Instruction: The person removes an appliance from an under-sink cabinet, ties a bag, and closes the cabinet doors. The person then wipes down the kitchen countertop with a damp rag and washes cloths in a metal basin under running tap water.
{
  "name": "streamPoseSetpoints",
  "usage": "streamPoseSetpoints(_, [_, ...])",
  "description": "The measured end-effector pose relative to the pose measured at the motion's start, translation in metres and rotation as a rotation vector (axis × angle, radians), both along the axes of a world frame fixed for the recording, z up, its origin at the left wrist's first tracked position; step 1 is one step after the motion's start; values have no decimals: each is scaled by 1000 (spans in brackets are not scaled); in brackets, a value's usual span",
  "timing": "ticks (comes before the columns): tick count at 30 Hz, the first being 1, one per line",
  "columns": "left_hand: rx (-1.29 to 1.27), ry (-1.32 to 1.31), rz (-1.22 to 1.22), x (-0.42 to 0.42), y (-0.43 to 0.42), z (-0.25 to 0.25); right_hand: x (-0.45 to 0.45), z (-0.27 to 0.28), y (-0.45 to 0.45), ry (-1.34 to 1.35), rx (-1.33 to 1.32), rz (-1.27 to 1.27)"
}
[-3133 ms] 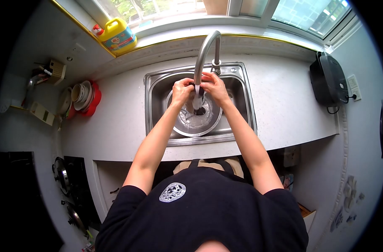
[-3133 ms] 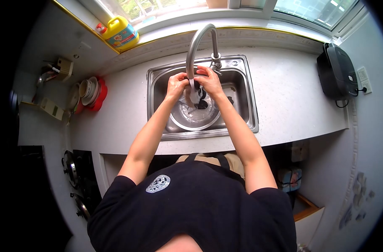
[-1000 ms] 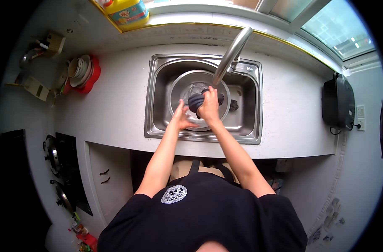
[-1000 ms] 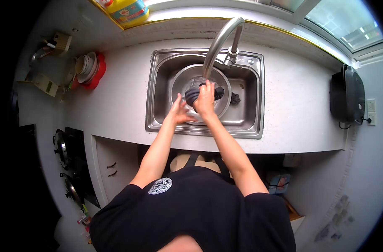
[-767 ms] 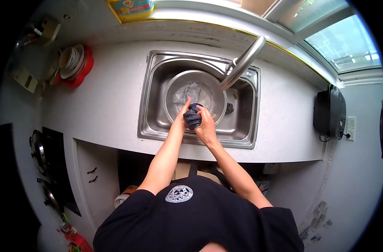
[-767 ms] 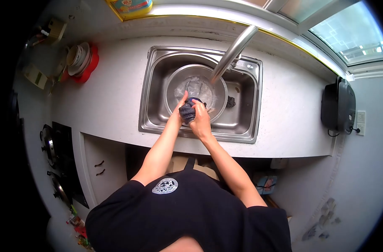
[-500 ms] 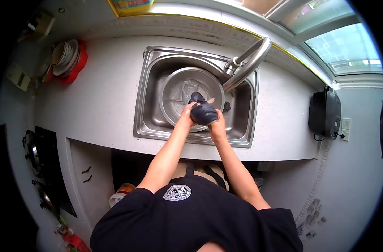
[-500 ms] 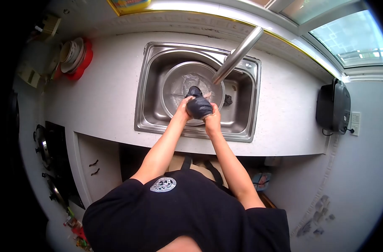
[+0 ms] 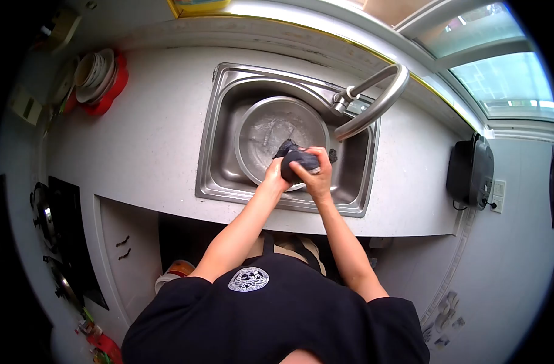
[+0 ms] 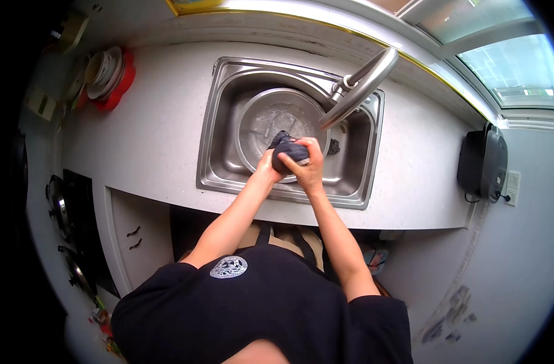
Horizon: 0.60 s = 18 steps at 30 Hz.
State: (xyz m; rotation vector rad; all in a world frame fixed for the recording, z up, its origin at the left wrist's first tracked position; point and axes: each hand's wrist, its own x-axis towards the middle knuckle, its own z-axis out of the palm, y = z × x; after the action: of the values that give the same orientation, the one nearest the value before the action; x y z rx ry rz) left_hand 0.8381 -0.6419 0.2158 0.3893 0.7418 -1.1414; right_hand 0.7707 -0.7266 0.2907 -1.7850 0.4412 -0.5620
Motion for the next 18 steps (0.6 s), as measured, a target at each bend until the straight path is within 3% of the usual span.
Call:
streamPoseSetpoints(1, [127,-128,32,-1,0,-14,-2,-8,10,44,271,-175])
streamPoseSetpoints(2, [333,-322,157,-5,-1,8,3,-6,19,-56,542,-321])
streamPoseSetpoints(5, [469,-741,220,-10,-3,33,10,-13,21,-154,1155,-496])
streamPoseSetpoints(6, [572,-966,221,-9,-3,40,11,-12,19,-126,1286,-450])
streamPoseSetpoints(9, [438,-1496,262,2,2,76,16,0,11,-75,1585,-283])
streamPoseSetpoints(12, [406,-1816,76,10,6,101,12,-25,-3,-182,1769,-29])
streamPoseSetpoints(15, [306,-2109,21,18,6,135,2,-51,-20,-9,1168,321])
streamPoseSetpoints(18, [173,-2316,17,23,7,142,12,-35,-32,125,-125,452])
